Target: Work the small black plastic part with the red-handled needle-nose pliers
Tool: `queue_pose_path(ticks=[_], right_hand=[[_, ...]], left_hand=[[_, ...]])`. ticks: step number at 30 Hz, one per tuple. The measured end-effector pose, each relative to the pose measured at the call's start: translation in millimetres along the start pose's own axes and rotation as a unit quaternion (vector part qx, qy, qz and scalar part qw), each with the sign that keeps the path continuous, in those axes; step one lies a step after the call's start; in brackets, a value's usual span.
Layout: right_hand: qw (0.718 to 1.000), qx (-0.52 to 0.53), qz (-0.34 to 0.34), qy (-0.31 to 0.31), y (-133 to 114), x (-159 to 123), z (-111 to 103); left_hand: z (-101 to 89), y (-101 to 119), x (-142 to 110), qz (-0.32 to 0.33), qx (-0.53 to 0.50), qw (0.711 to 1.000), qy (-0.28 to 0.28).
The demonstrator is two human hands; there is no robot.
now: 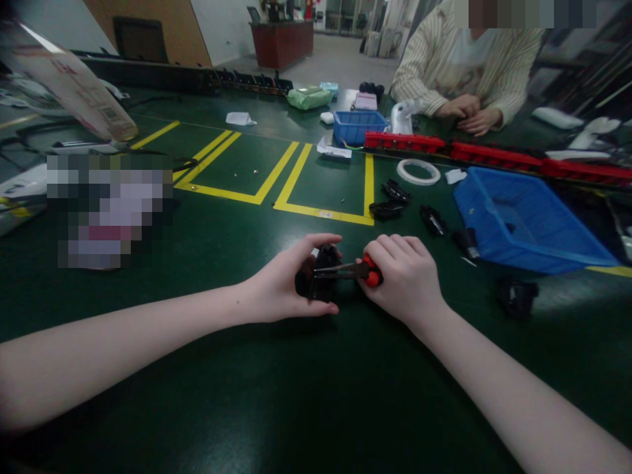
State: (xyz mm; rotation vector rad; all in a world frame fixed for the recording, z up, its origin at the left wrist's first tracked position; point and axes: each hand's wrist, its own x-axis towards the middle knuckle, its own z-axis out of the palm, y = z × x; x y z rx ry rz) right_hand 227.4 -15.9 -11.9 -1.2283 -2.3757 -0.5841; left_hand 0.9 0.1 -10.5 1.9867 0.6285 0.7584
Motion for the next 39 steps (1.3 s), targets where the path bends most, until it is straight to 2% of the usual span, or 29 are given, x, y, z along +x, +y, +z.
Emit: queue_pose_path(ticks=[8, 19, 39], right_hand=[[1.0, 0.006, 0.002, 0.02, 1.0, -1.1, 1.3], [0.999, 0.027, -0.001, 0.019, 0.4, -1.4, 0.3], [0.997, 0.072, 0.014, -0.029, 1.2, 0.0, 4.6]], left_hand=[[0.9, 3.4, 1.1, -0.014, 0.031, 0.999, 0.026], [0.7, 1.8, 1.0, -0.017, 0.035, 0.999, 0.008], [2.2, -0.8, 1.0, -0.02, 0.031, 0.999, 0.038]])
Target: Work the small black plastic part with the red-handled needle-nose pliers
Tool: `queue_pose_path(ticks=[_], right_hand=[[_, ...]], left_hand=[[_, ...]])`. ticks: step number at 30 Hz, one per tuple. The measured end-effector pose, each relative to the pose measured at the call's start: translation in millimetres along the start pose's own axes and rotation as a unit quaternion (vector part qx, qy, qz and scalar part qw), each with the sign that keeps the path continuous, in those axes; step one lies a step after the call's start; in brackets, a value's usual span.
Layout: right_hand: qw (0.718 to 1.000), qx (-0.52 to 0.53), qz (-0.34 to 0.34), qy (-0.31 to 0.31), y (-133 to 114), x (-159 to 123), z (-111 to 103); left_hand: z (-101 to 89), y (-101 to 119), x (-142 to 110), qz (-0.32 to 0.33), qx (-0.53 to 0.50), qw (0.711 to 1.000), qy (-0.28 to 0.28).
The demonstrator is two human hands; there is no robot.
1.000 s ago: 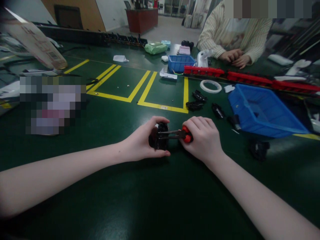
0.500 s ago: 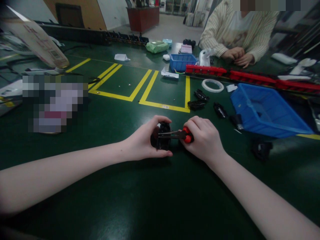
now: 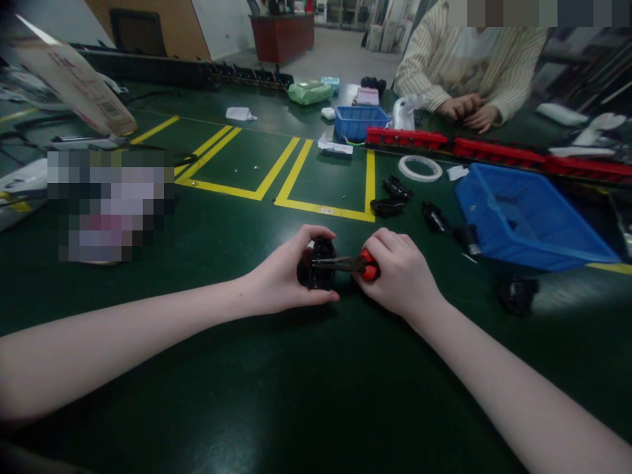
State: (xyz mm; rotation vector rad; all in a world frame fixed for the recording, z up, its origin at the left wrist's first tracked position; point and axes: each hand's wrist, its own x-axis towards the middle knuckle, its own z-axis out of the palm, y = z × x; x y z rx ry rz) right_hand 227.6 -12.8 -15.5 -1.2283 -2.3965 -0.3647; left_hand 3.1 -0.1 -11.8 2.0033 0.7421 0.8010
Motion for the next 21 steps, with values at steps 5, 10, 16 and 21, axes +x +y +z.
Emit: queue_pose_path(ticks=[5, 10, 16, 21], right_hand=[[1.0, -0.01, -0.002, -0.013, 0.6, 0.9, 0.5], [1.0, -0.016, -0.001, -0.018, 0.5, 1.7, 0.2], [1.0, -0.011, -0.003, -0.016, 1.4, 1.5, 0.7], [1.0, -0.005, 0.01, -0.022, 1.1, 1.4, 1.1]], left_hand=[[-1.1, 0.2, -0.6, 0.005, 0.026, 1.0, -0.01], [-2.0, 2.2, -0.7, -0.005, 0.033, 0.999, -0.017], [-2.8, 3.2, -1.1, -0.006, 0.045, 0.999, -0.026], [-2.4, 1.8, -0.8, 0.001, 0.046, 0.999, -0.029]])
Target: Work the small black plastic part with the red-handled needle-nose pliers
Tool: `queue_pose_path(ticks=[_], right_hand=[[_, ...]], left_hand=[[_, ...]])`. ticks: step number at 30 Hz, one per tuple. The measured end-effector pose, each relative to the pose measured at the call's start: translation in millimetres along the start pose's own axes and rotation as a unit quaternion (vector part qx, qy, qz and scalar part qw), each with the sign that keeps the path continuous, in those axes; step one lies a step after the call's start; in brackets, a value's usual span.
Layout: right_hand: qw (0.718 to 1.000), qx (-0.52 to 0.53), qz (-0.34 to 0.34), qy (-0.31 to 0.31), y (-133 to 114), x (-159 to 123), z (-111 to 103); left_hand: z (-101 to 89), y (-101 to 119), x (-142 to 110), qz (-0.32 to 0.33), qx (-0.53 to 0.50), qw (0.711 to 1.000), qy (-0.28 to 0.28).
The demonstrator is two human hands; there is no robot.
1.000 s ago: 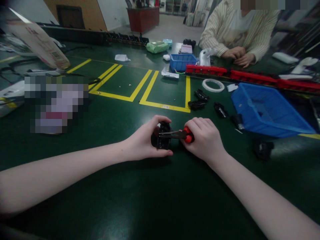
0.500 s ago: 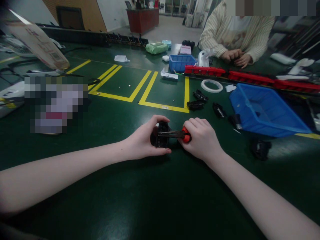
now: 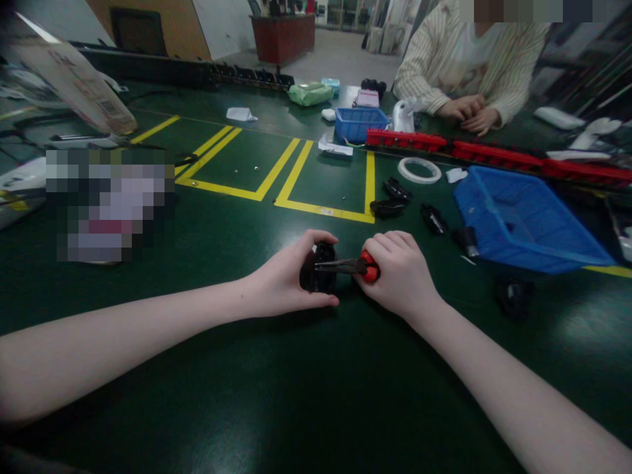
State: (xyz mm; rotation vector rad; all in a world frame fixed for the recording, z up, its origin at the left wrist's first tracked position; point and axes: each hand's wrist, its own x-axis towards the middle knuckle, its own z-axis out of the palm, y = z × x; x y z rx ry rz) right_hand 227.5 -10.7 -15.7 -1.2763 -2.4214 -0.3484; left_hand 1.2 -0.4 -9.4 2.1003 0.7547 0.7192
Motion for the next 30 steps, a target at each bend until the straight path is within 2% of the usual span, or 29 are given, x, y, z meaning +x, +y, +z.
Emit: queue_pose_path(ticks=[7, 18, 30], right_hand=[[0.999, 0.024, 0.012, -0.02, -3.0, 1.3, -3.4], [0.999, 0.034, -0.001, -0.008, -2.6, -0.3, -3.6], [1.0, 0.029, -0.008, -0.008, -1.0, -0.3, -3.0]], left_hand=[[-1.9, 1.5, 0.4, -0.016, -0.005, 1.0, -0.012], [-5.2, 3.1, 2.3, -0.055, -0.041, 0.997, -0.045], [-3.4, 1.6, 1.3, -0.048, -0.034, 0.997, -0.047]])
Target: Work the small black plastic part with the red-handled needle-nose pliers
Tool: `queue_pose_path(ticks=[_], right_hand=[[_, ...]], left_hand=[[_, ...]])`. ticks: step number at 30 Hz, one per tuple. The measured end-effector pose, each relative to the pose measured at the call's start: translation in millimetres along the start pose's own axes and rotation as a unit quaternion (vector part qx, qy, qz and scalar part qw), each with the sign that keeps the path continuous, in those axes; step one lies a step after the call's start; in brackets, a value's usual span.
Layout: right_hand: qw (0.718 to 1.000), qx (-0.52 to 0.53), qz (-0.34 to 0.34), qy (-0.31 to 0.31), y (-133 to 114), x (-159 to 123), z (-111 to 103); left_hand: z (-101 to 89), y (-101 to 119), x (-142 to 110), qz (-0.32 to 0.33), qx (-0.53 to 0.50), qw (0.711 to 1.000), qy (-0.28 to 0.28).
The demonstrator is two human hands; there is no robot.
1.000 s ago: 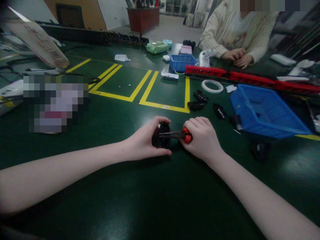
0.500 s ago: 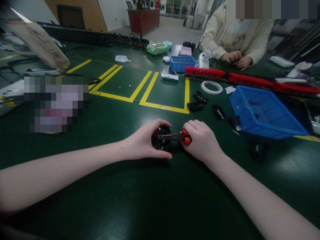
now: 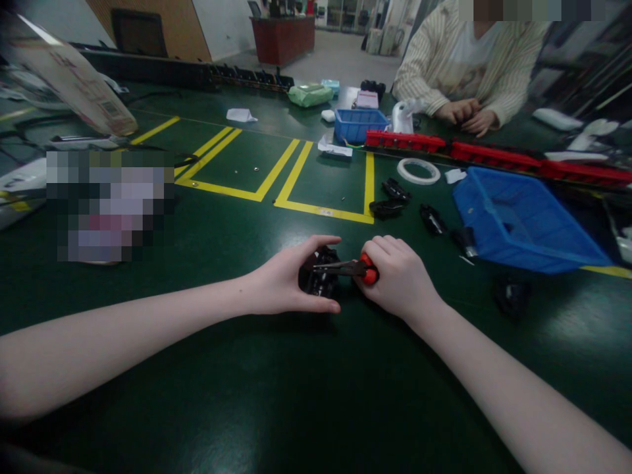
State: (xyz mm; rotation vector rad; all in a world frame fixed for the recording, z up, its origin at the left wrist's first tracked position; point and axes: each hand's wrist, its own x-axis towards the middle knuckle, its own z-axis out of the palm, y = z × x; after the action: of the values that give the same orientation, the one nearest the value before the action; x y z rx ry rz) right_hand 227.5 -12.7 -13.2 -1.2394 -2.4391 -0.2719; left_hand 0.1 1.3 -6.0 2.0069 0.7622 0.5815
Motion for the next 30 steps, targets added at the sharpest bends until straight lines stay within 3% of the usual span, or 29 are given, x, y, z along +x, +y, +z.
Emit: queue_pose_path(ticks=[16, 30], right_hand=[[1.0, -0.011, -0.009, 0.0, -1.2, 0.2, -0.8], [0.997, 0.066, 0.025, 0.038, -1.5, -2.2, -1.2]], left_hand=[[-1.5, 3.8, 1.2, 0.001, 0.005, 1.0, -0.022], [-1.4, 2.9, 0.1, -0.003, -0.046, 0.999, -0.015]])
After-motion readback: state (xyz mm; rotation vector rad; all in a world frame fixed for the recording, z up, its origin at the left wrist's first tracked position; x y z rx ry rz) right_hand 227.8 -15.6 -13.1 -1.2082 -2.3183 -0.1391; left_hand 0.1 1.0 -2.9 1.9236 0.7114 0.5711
